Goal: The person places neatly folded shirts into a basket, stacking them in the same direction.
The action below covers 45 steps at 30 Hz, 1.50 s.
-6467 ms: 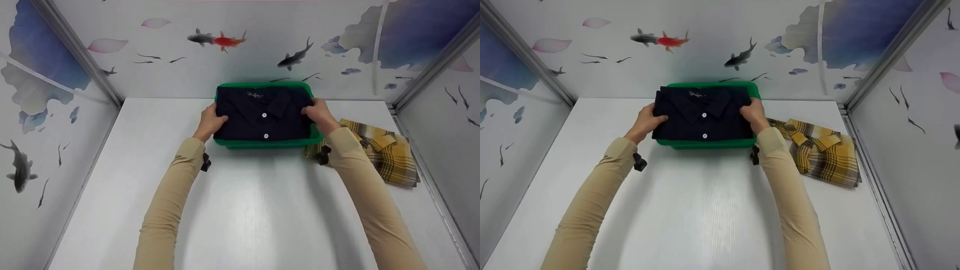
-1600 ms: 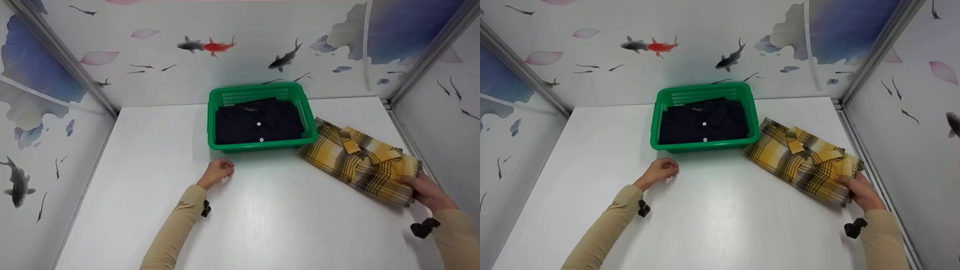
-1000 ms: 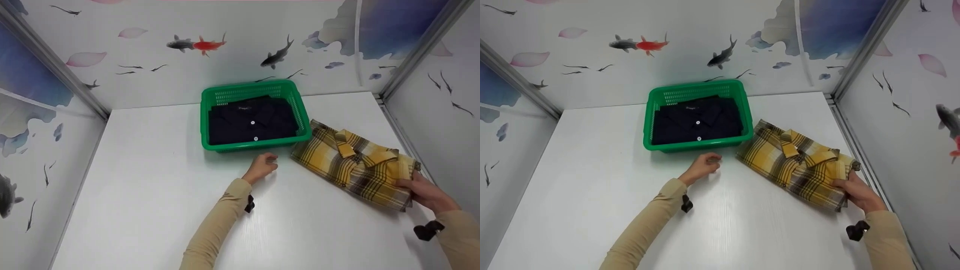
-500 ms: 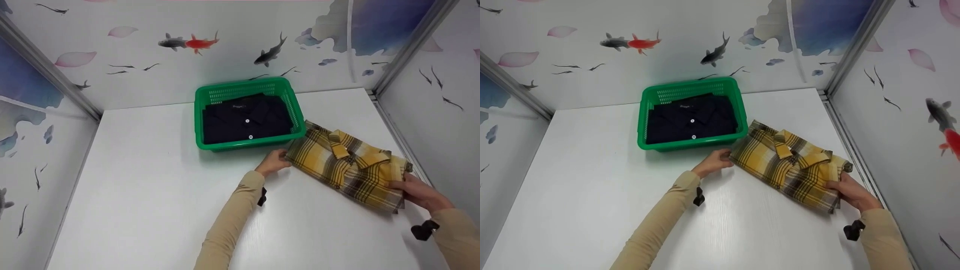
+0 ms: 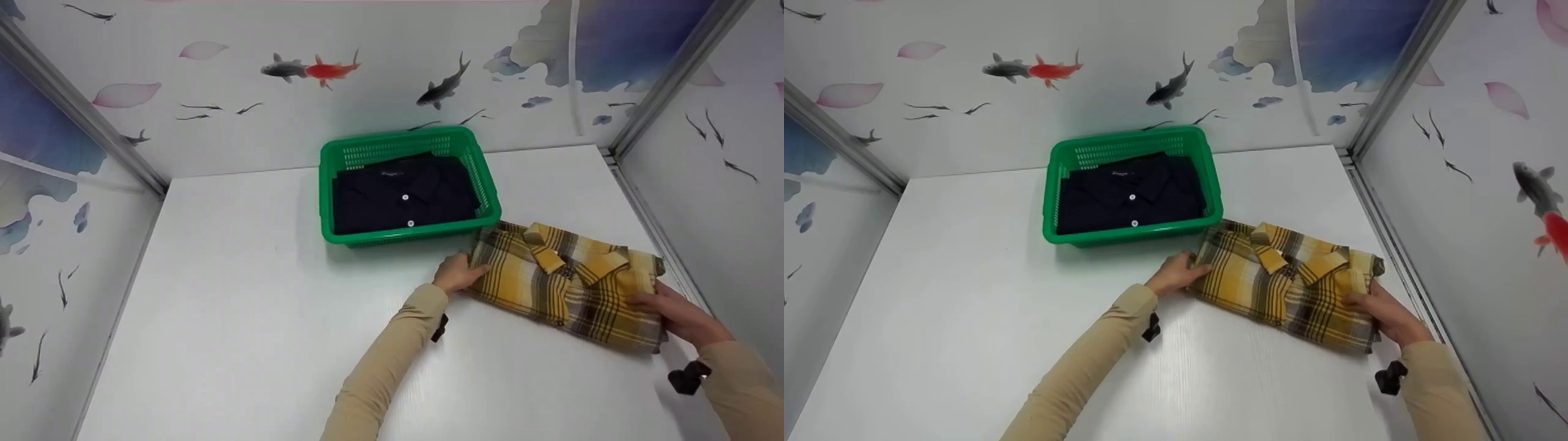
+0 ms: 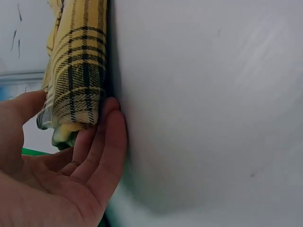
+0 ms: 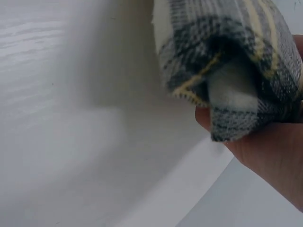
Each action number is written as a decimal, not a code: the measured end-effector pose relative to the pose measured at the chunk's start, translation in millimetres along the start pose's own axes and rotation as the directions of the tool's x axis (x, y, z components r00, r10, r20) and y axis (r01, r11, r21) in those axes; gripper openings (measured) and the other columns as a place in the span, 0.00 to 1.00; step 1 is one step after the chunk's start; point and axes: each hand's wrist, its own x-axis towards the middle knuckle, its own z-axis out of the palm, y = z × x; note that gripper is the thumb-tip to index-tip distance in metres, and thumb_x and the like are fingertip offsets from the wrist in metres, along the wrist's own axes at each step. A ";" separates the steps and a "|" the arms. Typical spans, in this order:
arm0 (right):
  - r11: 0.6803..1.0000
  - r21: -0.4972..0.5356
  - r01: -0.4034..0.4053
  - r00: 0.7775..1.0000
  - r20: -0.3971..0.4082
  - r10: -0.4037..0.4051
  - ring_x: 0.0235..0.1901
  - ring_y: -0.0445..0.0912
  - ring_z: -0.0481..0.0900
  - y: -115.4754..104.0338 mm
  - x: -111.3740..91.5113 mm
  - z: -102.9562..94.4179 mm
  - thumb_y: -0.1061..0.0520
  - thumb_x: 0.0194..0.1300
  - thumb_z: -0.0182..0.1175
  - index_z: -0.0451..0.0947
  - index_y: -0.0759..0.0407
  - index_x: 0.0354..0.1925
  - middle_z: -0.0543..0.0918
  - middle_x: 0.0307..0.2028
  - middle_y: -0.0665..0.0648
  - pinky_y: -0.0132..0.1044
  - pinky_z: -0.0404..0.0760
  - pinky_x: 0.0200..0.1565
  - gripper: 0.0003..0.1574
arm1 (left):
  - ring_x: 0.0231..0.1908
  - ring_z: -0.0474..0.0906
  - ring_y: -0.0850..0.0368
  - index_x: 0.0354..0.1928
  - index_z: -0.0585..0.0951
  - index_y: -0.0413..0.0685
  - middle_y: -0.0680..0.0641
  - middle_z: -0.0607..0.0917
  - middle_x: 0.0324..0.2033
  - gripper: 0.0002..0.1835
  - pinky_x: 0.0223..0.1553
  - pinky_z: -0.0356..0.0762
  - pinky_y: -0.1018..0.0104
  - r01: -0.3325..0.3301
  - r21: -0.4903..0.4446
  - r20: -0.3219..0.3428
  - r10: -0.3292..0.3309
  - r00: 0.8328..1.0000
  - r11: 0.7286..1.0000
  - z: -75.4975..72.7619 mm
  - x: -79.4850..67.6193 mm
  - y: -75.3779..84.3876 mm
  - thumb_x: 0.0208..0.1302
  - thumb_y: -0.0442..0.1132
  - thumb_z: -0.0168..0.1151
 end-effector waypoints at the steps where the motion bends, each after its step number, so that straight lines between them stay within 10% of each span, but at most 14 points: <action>1: 1.000 -0.009 0.000 1.000 -0.003 0.000 0.42 0.41 0.77 -0.9 1.5 0.9 0.57 0.72 0.52 0.36 0.67 0.69 0.74 0.45 0.51 0.38 0.77 0.44 0.43 | 0.42 0.80 0.48 0.57 0.74 0.33 0.39 0.82 0.42 0.30 0.40 0.77 0.60 0.003 0.021 -0.002 -0.003 1.000 1.000 1.3 -1.0 -0.1 0.67 0.55 0.58; 6: 0.999 -0.052 -0.007 1.000 -0.017 0.006 0.42 0.44 0.78 -5.9 7.8 6.3 0.54 0.71 0.54 0.36 0.63 0.70 0.76 0.44 0.52 0.41 0.77 0.43 0.45 | 0.31 0.76 0.52 0.48 0.77 0.34 0.42 0.80 0.31 0.26 0.35 0.75 0.61 0.050 0.050 0.021 -0.051 0.998 0.998 7.1 -2.6 -2.0 0.69 0.54 0.55; 13: 0.991 -0.128 0.047 0.994 -0.095 -0.059 0.39 0.42 0.75 -8.9 10.8 10.9 0.56 0.72 0.51 0.37 0.67 0.65 0.72 0.43 0.55 0.40 0.77 0.40 0.39 | 0.36 0.75 0.57 0.51 0.78 0.38 0.43 0.82 0.42 0.15 0.41 0.74 0.66 0.049 -0.026 0.110 -0.046 0.993 0.998 8.2 -3.6 -0.9 0.72 0.41 0.53; 21: 0.916 -0.360 0.178 0.928 -0.248 -0.278 0.35 0.36 0.70 -14.9 17.8 22.4 0.64 0.69 0.49 0.46 0.77 0.64 0.69 0.45 0.63 0.32 0.73 0.35 0.34 | 0.31 0.68 0.59 0.41 0.77 0.40 0.49 0.75 0.31 0.09 0.34 0.69 0.67 0.063 -0.145 0.173 -0.038 0.984 0.987 -1.6 -16.5 -0.7 0.65 0.39 0.60; 31: 0.870 -0.423 0.255 0.890 -0.248 -0.382 0.36 0.38 0.68 -39.3 26.5 51.8 0.68 0.66 0.51 0.51 0.75 0.64 0.69 0.45 0.63 0.31 0.69 0.36 0.33 | 0.28 0.66 0.59 0.36 0.75 0.43 0.50 0.72 0.28 0.07 0.29 0.65 0.66 0.067 -0.293 0.157 -0.021 0.987 0.954 -21.5 -38.0 -25.7 0.60 0.34 0.65; 39: 0.872 -0.387 0.299 0.863 -0.280 -0.420 0.38 0.37 0.67 -49.0 34.0 86.2 0.68 0.65 0.52 0.53 0.74 0.64 0.68 0.47 0.63 0.30 0.67 0.38 0.32 | 0.51 0.71 0.49 0.65 0.64 0.30 0.37 0.73 0.55 0.33 0.49 0.71 0.59 0.111 -0.405 0.116 -0.070 0.991 0.908 -46.2 -51.0 -51.7 0.59 0.31 0.64; 45: 0.877 -0.356 0.321 0.869 -0.257 -0.423 0.41 0.39 0.67 -55.8 38.5 108.8 0.68 0.64 0.54 0.54 0.73 0.63 0.68 0.48 0.63 0.30 0.66 0.41 0.32 | 0.69 0.52 0.47 0.74 0.44 0.35 0.35 0.53 0.71 0.51 0.59 0.62 0.59 0.103 -0.480 0.103 -0.060 0.993 0.871 -63.4 -61.5 -68.8 0.53 0.25 0.63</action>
